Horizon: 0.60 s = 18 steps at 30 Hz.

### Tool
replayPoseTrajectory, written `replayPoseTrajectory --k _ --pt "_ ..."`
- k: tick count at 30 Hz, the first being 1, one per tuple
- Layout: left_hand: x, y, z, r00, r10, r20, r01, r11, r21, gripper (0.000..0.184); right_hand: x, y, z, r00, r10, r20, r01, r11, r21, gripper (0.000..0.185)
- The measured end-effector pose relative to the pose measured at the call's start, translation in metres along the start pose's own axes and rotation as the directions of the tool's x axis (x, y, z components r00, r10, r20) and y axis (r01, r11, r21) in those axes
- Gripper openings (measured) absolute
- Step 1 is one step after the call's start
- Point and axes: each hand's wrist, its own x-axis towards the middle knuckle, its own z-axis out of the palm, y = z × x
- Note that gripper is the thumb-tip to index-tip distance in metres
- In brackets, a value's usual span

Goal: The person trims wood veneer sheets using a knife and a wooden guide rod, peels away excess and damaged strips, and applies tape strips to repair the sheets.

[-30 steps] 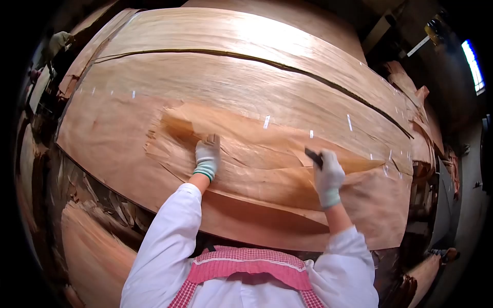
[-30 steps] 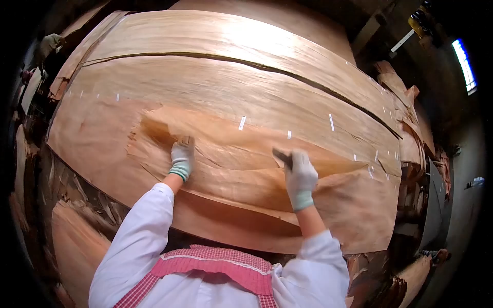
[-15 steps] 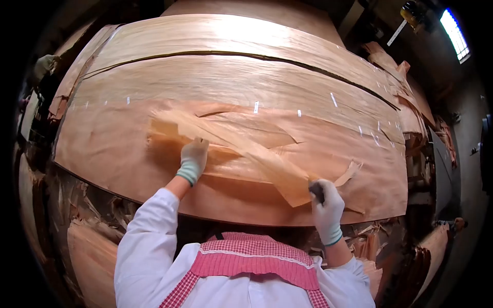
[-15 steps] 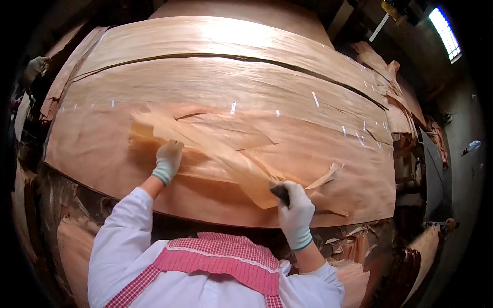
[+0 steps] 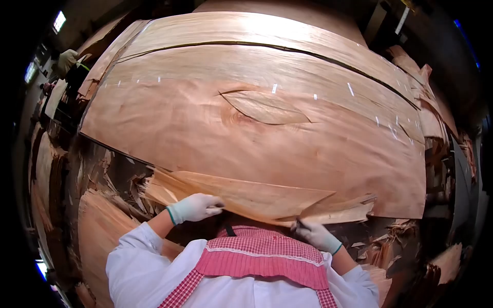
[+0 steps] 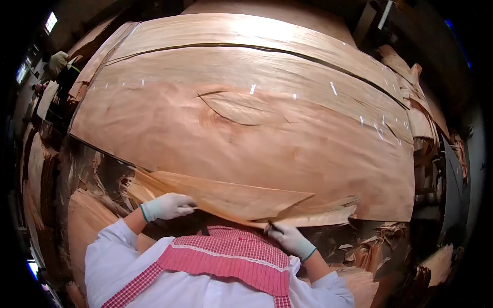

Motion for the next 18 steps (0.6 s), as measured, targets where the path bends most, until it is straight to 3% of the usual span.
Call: replayPoseTrajectory --k 1,3,4,5,7,8,9,11,14,17,18 --pt "0.005 0.036 -0.007 0.983 -0.151 0.107 0.175 0.95 -0.259 0.033 -0.017 0.02 0.001 0.982 0.123 0.147 -0.129 0.991 0.034 0.032" --pt "0.019 0.057 0.004 0.993 -0.116 -0.019 0.11 0.975 -0.192 0.027 -0.048 0.085 -0.007 0.921 0.271 0.28 -0.319 0.937 0.143 0.041" --pt "0.031 0.04 0.019 0.964 0.153 -0.216 -0.138 0.987 0.086 0.025 -0.064 0.097 -0.011 0.928 0.262 0.264 -0.315 0.931 0.183 0.041" --pt "0.039 0.033 0.03 0.947 0.19 -0.261 -0.159 0.978 0.134 0.024 -0.078 0.109 -0.013 0.936 0.254 0.245 -0.311 0.923 0.228 0.04" --pt "0.05 0.034 0.044 0.967 0.17 -0.192 -0.137 0.976 0.172 0.024 -0.101 0.108 -0.021 0.951 0.259 0.169 -0.267 0.963 0.025 0.039" --pt "0.052 0.038 0.049 0.967 0.193 -0.169 -0.168 0.974 0.153 0.024 -0.11 0.081 -0.021 0.932 0.315 0.18 -0.345 0.922 0.176 0.035" --pt "0.056 0.044 0.054 0.965 0.218 -0.145 -0.199 0.971 0.133 0.024 -0.118 0.055 -0.022 0.932 0.315 0.179 -0.349 0.913 0.213 0.031" --pt "0.065 0.056 0.061 0.96 0.262 -0.099 -0.248 0.959 0.138 0.024 -0.123 0.067 -0.031 0.927 0.316 0.202 -0.338 0.937 0.086 0.03" --pt "0.08 0.08 0.068 0.956 0.292 -0.018 -0.285 0.946 0.156 0.025 -0.133 0.05 -0.037 0.948 0.288 0.135 -0.298 0.952 0.063 0.019" --pt "0.087 0.111 0.079 0.96 0.278 0.01 -0.277 0.953 0.125 0.027 -0.142 0.053 -0.042 0.975 0.203 0.095 -0.213 0.971 0.108 0.02" --pt "0.091 0.113 0.086 0.956 0.293 0.033 -0.294 0.948 0.118 0.027 -0.143 0.064 -0.043 0.979 0.187 0.075 -0.188 0.982 0.001 0.022"
